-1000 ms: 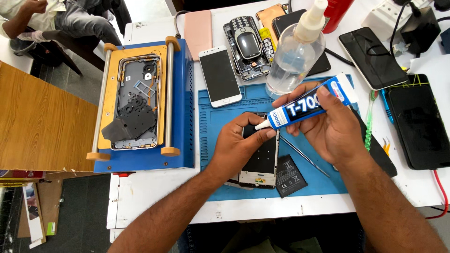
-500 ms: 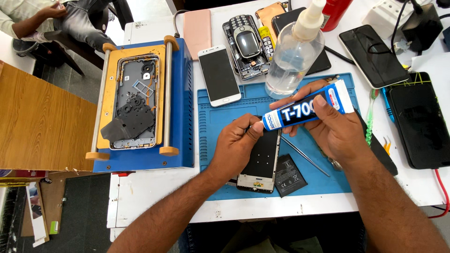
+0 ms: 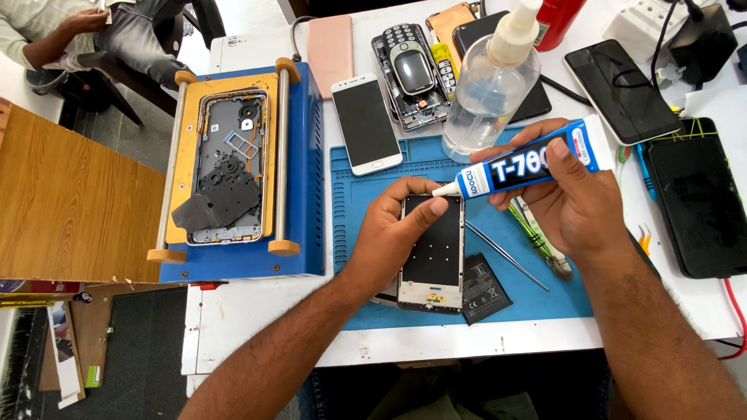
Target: The person applies adhesive from a tube around the frame of a disassembled smartphone, then aligns the screen assembly onto the frame and presses it into place. They then lift the motherboard out of the phone body and handle the board with both hands over the work mat.
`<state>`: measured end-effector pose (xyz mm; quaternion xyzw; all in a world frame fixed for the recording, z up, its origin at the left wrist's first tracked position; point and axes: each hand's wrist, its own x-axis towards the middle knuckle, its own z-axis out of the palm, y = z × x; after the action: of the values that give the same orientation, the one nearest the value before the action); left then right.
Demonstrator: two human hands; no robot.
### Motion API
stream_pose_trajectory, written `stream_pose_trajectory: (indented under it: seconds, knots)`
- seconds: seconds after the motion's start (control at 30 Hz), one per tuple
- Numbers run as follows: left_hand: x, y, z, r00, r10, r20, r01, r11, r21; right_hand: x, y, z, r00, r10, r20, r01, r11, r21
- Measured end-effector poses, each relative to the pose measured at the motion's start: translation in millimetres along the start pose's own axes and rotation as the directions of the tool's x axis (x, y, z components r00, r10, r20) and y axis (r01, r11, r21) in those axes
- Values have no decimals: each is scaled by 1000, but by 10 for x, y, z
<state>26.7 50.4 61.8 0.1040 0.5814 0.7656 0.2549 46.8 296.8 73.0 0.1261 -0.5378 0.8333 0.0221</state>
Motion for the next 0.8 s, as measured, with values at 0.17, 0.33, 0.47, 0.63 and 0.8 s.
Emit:
stream_pose_trajectory:
  seconds: [0.17,0.33,0.47,0.63,0.8]
  knots:
    - [18,-79,-29,992,118,-33,-114,989,93,-5,52,-24,999,38,-15,-38,999,4]
    - [29,-222,-122,994,100,-33,-94,984,154,-4,74,6,999,30,18,-30,999,13]
    - [41,-238,-125,981,191,-22,-177,940,291,0,68,0,1000,27,15,-27,1000,12]
    - [15,-215,-113,996,88,1,-86,972,220,-8,84,-10,999,35,6,-35,999,14]
    - [19,-199,-105,991,129,38,-134,971,200,-1,64,-29,999,24,36,-25,999,27]
